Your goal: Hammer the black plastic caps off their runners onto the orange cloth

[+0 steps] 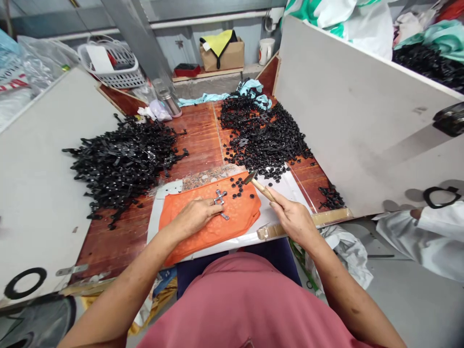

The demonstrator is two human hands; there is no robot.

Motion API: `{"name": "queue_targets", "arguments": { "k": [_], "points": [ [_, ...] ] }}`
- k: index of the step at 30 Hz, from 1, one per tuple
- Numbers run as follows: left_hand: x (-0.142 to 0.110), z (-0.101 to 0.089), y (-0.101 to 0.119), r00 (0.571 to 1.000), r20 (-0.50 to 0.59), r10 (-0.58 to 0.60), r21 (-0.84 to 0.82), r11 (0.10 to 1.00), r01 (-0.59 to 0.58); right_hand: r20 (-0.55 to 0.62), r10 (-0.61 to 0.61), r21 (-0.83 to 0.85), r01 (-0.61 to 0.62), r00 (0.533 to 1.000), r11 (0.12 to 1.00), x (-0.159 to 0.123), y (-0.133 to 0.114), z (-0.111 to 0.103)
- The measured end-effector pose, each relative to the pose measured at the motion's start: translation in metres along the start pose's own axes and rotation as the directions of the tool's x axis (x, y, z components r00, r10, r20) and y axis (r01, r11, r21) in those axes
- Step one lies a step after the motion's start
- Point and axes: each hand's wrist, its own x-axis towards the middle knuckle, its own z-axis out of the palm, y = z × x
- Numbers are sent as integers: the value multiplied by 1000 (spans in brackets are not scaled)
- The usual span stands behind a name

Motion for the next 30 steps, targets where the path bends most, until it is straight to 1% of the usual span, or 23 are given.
{"name": "queue_targets", "arguments": {
  "k": [2, 3, 5, 7, 8, 10, 12, 15, 21, 25, 28, 30],
  "points": [
    [0, 4, -2, 997, -75, -33, -13, 999, 32, -4, 33, -8, -33, 999, 999, -8, 7, -1],
    [1, 5, -1, 987, -132, -86, -40, 996, 82, -5, 44, -9, -44, 999, 999, -13, 9, 0],
    [8, 6, 2, 944, -230, -237, -100, 970, 220, -5, 59, -2, -59, 998, 998, -20, 14, 3],
    [18, 5, 8, 898, -253, -359, -132, 933, 336, 8, 71, 16, -72, 997, 997, -27, 16, 7],
    [24, 4, 12, 885, -244, -398, -132, 917, 376, 16, 75, 22, -75, 997, 997, -29, 16, 8],
    [33, 2, 20, 875, -210, -437, -103, 900, 424, 26, 74, 23, -75, 997, 997, -33, 17, 10],
    [39, 0, 26, 873, -185, -451, -58, 892, 448, 29, 70, 7, -71, 997, 997, -34, 17, 10],
    [41, 0, 31, 875, -177, -451, 9, 888, 459, 26, 73, 2, -73, 997, 997, -34, 18, 9],
    [39, 8, 32, 899, -165, -406, 108, 898, 426, 31, 75, -13, -74, 997, 997, -33, 14, 8],
    [38, 11, 33, 907, -172, -385, 159, 898, 411, 39, 68, -31, -67, 997, 997, -31, 10, 7],
    [37, 13, 36, 912, -175, -370, 174, 900, 398, 39, 46, -71, -43, 998, 997, -28, 4, 4],
    [37, 13, 37, 914, -180, -363, 181, 901, 394, 13, 3, -93, -2, 1000, 996, -25, -3, 3]
  ]
}}
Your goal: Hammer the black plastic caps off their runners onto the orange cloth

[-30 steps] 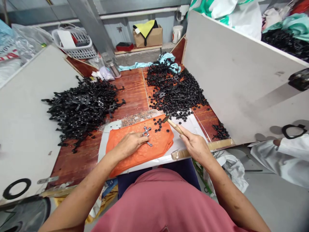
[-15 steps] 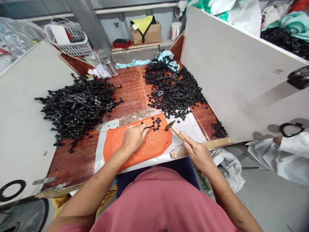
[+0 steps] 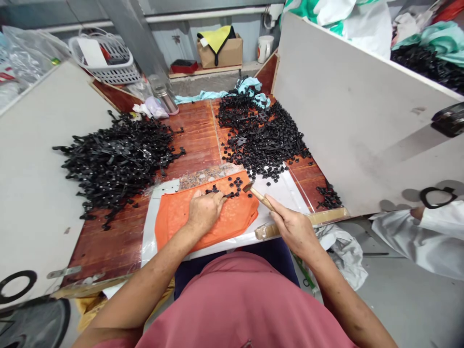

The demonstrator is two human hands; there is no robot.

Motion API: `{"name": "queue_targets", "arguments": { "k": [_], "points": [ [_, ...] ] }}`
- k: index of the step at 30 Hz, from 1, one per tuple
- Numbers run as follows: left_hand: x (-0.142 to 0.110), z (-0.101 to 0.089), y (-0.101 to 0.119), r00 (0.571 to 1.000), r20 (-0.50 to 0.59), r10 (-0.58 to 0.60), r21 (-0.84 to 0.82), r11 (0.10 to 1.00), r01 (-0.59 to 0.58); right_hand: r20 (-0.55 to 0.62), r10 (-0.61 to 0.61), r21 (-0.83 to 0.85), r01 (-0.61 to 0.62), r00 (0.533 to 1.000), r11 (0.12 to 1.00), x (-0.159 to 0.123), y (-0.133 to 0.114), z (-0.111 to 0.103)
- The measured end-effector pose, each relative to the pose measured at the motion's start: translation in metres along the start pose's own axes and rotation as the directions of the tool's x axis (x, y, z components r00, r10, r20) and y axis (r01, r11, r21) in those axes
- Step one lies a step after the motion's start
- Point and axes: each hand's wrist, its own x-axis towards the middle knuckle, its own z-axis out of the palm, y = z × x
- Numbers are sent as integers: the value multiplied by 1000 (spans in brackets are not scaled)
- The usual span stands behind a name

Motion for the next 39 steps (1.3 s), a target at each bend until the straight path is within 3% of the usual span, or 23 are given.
{"name": "queue_targets", "arguments": {
  "k": [4, 8, 12, 15, 19, 21, 23, 25, 27, 29, 31, 34, 36, 39],
  "points": [
    [-1, -1, 1, 1000, -9, -4, -4, 1000, 4, -33, -98, -46, 97, 995, 994, 7, -15, 3],
    [-1, -1, 2, 1000, 0, -17, -15, 1000, 17, 120, -95, -205, 118, 988, 972, 12, -22, 9],
    [-2, 2, 7, 999, -2, -34, -28, 999, 34, 31, -104, -212, 108, 994, 971, 13, -26, 10],
    [-3, 2, 7, 999, 18, -47, -24, 999, 48, 138, -96, -277, 132, 986, 952, 16, -31, 15],
    [-4, -21, -17, 994, 92, 57, -59, 997, -52, 239, -103, -309, 176, 966, 935, 21, -32, 18],
    [-2, -40, -39, 985, 49, 163, -64, 985, -159, 238, -114, -296, 183, 965, 937, 25, -28, 17],
    [4, -57, -57, 951, 25, 310, -94, 947, -306, 243, -139, -258, 202, 960, 945, 29, -23, 14],
    [12, -63, -69, 882, 72, 466, -169, 877, -450, 240, -159, -225, 215, 958, 950, 34, -19, 13],
    [20, -58, -73, 812, 125, 570, -227, 813, -536, 237, -171, -219, 224, 956, 950, 37, -18, 11],
    [26, -45, -73, 782, 144, 607, -215, 790, -574, 234, -176, -206, 226, 956, 952, 37, -17, 9],
    [26, -32, -73, 794, 139, 592, -148, 805, -574, 207, -173, -134, 203, 963, 970, 33, -16, 5],
    [18, -22, -69, 879, 55, 474, -65, 880, -471, 87, -126, 80, 119, 988, 990, 20, -7, -1],
    [11, -21, -60, 941, -58, 332, -101, 936, -337, 12, -68, 198, 65, 998, 978, 10, 2, -4],
    [6, -22, -39, 983, -141, 116, -253, 956, -149, -23, 18, 259, -11, 1000, 966, -2, 16, -2]
  ]
}}
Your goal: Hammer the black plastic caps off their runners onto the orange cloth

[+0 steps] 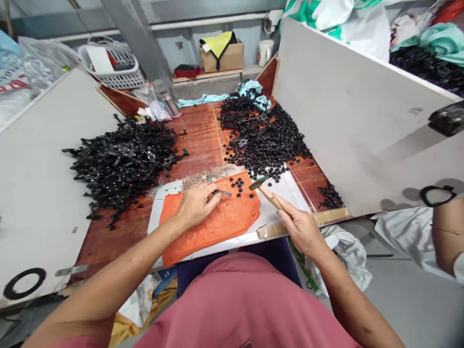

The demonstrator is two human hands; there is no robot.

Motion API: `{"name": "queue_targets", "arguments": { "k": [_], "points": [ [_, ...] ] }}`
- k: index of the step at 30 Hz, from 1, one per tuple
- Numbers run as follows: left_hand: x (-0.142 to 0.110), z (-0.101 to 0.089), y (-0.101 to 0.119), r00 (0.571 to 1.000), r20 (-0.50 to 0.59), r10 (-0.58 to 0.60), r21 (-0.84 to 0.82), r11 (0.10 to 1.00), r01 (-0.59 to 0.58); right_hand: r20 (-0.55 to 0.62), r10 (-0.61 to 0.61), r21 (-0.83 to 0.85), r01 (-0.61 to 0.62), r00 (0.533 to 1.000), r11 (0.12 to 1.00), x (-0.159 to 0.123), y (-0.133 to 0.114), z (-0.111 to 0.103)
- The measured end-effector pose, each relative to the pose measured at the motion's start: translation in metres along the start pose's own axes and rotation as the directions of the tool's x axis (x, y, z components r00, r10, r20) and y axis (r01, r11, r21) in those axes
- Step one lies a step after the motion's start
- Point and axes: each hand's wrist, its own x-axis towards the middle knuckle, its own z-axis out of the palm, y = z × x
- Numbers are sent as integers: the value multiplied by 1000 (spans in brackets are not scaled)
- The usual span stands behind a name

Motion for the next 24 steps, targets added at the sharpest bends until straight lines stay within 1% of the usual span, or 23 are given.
{"name": "queue_targets", "arguments": {
  "k": [2, 4, 8, 12, 16, 20, 24],
  "points": [
    [4, 6, 13, 995, 4, -103, -68, 992, 103, 8, 48, 13, -48, 999, 999, -6, 8, 3],
    [10, 12, 23, 983, 39, -179, -103, 978, 182, 31, 102, 14, -102, 994, 995, -11, 14, 7],
    [17, 23, 31, 963, 92, -252, -125, 957, 262, 36, 185, -25, -184, 982, 983, -17, 23, 14],
    [16, 28, 31, 955, 97, -281, -75, 954, 289, 30, 201, -12, -200, 979, 980, -17, 29, 17],
    [15, 33, 31, 958, 94, -269, -52, 960, 275, 25, 196, -25, -195, 980, 980, -17, 34, 19],
    [14, 36, 32, 962, 64, -266, -80, 959, 270, 49, 205, -45, -203, 978, 978, -17, 36, 20],
    [13, 36, 32, 954, 65, -292, -130, 946, 298, 45, 178, -61, -175, 983, 983, -16, 36, 20]
  ]
}}
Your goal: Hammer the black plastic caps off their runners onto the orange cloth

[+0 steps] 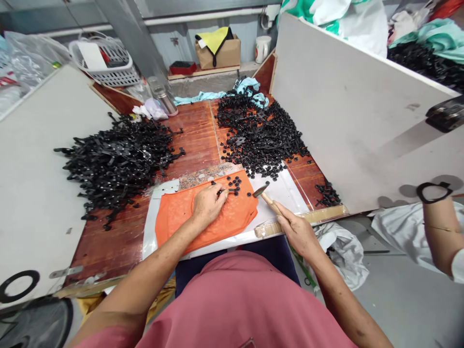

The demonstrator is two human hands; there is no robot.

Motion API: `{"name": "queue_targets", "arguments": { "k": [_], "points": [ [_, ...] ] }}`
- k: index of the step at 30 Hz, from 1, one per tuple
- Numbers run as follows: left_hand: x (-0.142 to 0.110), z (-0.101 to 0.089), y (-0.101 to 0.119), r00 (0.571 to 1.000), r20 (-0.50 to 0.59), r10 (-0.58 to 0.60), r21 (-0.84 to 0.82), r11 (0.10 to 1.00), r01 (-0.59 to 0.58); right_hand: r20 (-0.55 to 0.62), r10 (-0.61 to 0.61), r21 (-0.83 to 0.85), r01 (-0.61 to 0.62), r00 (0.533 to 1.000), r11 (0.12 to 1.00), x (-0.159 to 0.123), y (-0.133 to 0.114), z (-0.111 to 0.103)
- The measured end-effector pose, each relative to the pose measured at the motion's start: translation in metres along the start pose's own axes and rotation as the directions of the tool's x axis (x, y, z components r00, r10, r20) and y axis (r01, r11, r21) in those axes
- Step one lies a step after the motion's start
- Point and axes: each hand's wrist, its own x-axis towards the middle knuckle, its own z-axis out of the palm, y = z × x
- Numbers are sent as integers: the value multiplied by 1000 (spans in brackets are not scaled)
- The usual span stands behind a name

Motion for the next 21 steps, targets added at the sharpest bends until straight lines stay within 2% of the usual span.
{"name": "queue_targets", "arguments": {
  "k": [8, 11, 14, 17, 19, 21],
  "points": [
    [-1, 4, 0, 999, -26, 40, 36, 999, -39, -20, -15, -37, 14, 1000, 999, 0, 1, 2],
    [-2, 6, -1, 998, -45, 46, 68, 997, -43, -41, -37, -47, 35, 998, 998, -1, -4, -5],
    [-3, 7, 0, 996, -64, 57, 102, 994, -50, -119, -112, -99, 100, 987, 990, -1, -22, -16],
    [-3, 10, -1, 995, -83, 56, 115, 992, -47, -170, -267, -143, 244, 949, 959, 4, -47, -23],
    [-4, 13, -2, 994, -97, 54, 106, 993, -43, -130, -326, -201, 297, 936, 933, 9, -61, -20],
    [-4, 15, -3, 992, -109, 56, 101, 994, -45, -27, -310, -306, 287, 950, 908, 14, -68, -13]
  ]
}}
